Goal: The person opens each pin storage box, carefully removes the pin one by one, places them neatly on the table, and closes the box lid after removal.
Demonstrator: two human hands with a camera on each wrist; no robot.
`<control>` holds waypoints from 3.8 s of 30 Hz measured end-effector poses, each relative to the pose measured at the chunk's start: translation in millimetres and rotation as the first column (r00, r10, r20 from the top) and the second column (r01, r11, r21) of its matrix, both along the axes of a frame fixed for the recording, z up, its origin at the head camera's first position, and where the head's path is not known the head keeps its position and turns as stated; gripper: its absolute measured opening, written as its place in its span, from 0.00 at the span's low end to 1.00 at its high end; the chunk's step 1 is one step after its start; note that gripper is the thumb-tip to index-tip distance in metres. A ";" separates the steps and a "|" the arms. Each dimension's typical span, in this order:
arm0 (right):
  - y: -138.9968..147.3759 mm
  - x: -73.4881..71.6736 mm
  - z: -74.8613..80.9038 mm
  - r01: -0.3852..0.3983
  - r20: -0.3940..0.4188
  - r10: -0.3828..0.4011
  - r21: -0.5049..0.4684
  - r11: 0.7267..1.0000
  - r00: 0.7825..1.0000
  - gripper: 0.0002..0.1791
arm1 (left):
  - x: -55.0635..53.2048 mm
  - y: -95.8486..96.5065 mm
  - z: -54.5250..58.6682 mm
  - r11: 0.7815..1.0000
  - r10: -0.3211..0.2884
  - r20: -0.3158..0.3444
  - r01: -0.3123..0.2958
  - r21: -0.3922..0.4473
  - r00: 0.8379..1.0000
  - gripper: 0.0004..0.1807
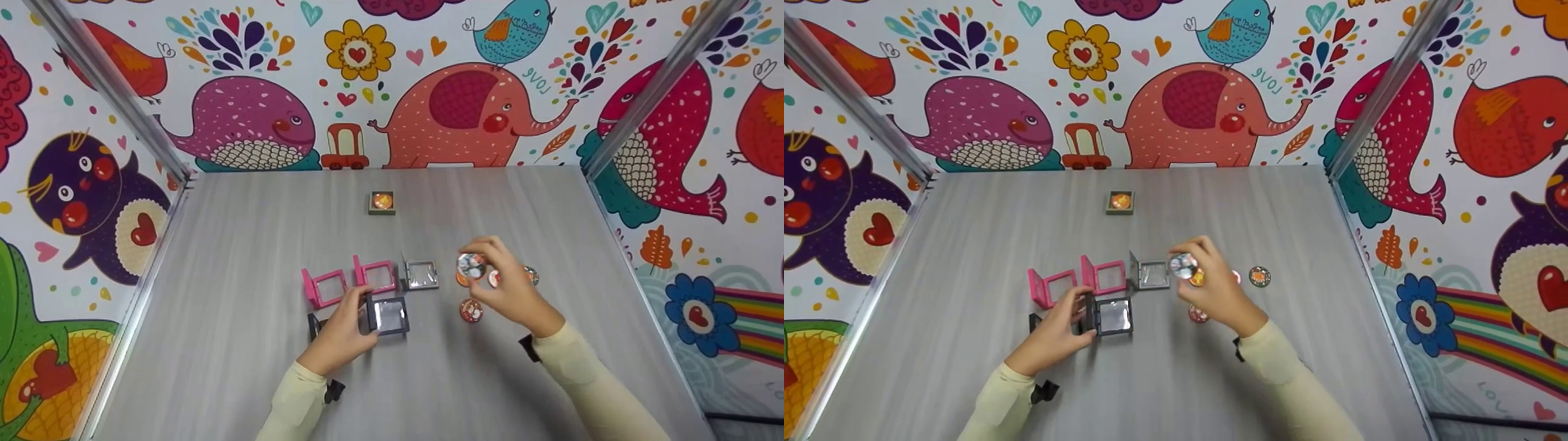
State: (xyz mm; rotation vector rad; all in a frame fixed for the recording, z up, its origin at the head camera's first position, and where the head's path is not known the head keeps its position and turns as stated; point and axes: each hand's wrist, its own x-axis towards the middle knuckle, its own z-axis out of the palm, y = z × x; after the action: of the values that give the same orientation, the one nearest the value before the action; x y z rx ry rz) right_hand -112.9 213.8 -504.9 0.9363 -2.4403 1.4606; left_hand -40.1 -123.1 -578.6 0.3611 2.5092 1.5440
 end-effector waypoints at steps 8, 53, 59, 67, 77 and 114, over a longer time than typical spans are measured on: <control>50.7 -4.2 -33.8 0.149 0.048 -0.164 0.228 0.962 0.985 0.28 | -2.1 -1.8 -22.5 0.998 0.018 0.006 -0.018 -0.067 1.000 0.46; -77.7 -173.2 -67.2 -0.021 0.282 -0.030 0.177 0.984 0.959 0.33 | 94.9 -60.9 -6.5 0.905 0.419 -0.263 -0.375 0.200 0.869 0.39; -113.5 -211.7 -93.1 -0.076 0.367 -0.061 0.348 0.935 0.928 0.45 | 121.6 -70.6 -9.9 0.838 0.546 -0.236 -0.520 0.165 0.804 0.39; -126.9 -225.5 -125.6 -0.024 0.260 -0.173 0.611 0.791 0.950 0.47 | 137.2 -75.4 -16.1 0.794 0.607 -0.211 -0.591 0.141 0.766 0.37; -115.6 -215.6 -96.6 -0.042 0.244 -0.092 0.495 0.868 0.965 0.38 | 118.6 -75.4 -9.6 0.804 0.594 -0.194 -0.567 0.177 0.781 0.37; -54.4 64.0 -24.3 -0.262 0.327 0.406 -0.404 0.876 0.853 0.28 | 14.7 33.3 76.1 0.962 -0.179 -0.462 0.057 -0.266 0.869 0.43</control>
State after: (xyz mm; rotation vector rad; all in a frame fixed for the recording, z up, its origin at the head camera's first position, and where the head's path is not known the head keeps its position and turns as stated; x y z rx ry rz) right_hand -48.9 159.4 -529.2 1.1170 -2.2086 2.3309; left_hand -25.4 -89.8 -502.5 0.9482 2.9318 1.1853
